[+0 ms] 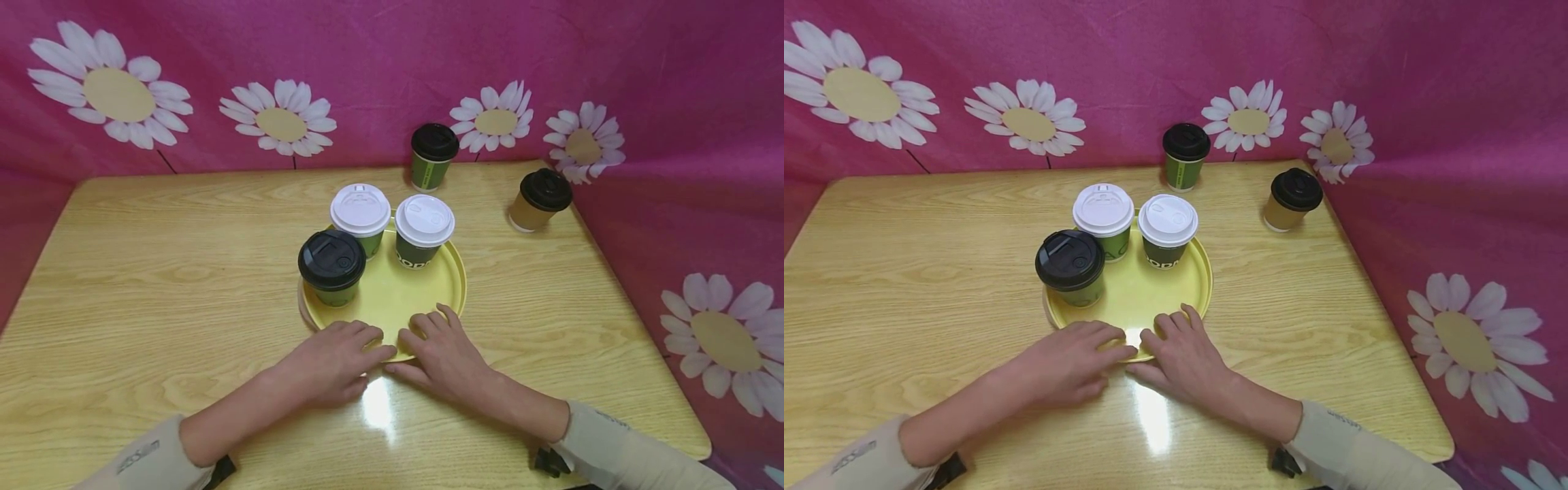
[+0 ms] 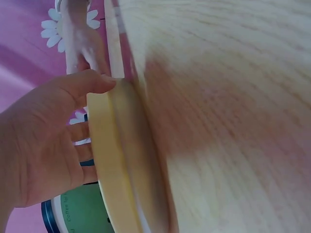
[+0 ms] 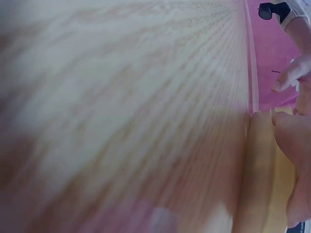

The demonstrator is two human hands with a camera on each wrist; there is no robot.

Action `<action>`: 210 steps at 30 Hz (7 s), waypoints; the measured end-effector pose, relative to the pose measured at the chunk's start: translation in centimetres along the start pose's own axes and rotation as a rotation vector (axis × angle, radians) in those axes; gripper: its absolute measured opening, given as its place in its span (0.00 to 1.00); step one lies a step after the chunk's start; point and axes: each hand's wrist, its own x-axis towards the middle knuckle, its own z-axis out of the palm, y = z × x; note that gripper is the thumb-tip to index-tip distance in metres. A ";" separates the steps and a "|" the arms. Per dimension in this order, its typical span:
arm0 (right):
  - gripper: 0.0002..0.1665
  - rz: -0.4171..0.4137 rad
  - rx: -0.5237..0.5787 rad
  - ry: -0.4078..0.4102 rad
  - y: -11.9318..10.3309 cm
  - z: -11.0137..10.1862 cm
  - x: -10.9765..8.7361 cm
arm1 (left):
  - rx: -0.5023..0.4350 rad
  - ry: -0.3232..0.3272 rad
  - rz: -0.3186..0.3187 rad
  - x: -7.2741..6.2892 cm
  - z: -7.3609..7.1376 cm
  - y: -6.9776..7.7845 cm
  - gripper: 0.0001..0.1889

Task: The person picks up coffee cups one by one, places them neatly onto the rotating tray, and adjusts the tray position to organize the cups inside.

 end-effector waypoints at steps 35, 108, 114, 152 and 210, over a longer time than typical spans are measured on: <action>0.28 0.023 0.002 -0.072 -0.1 -0.7 0.0 | 0.049 0.019 -0.015 0.0 1.1 -0.2 0.15; 0.49 1.000 0.528 0.360 19.4 -3.4 -2.9 | -0.028 0.056 -0.007 -0.3 1.3 -0.6 0.14; 0.52 1.039 0.503 0.388 21.0 -3.4 -2.5 | -0.019 0.043 -0.016 -0.3 1.3 -0.6 0.14; 0.66 1.168 0.499 0.489 26.1 -2.7 0.2 | -0.020 0.036 -0.019 -0.3 1.2 -0.5 0.14; 0.52 0.860 0.749 0.553 16.8 -6.8 0.8 | -0.017 0.033 -0.014 -0.2 1.2 -0.5 0.15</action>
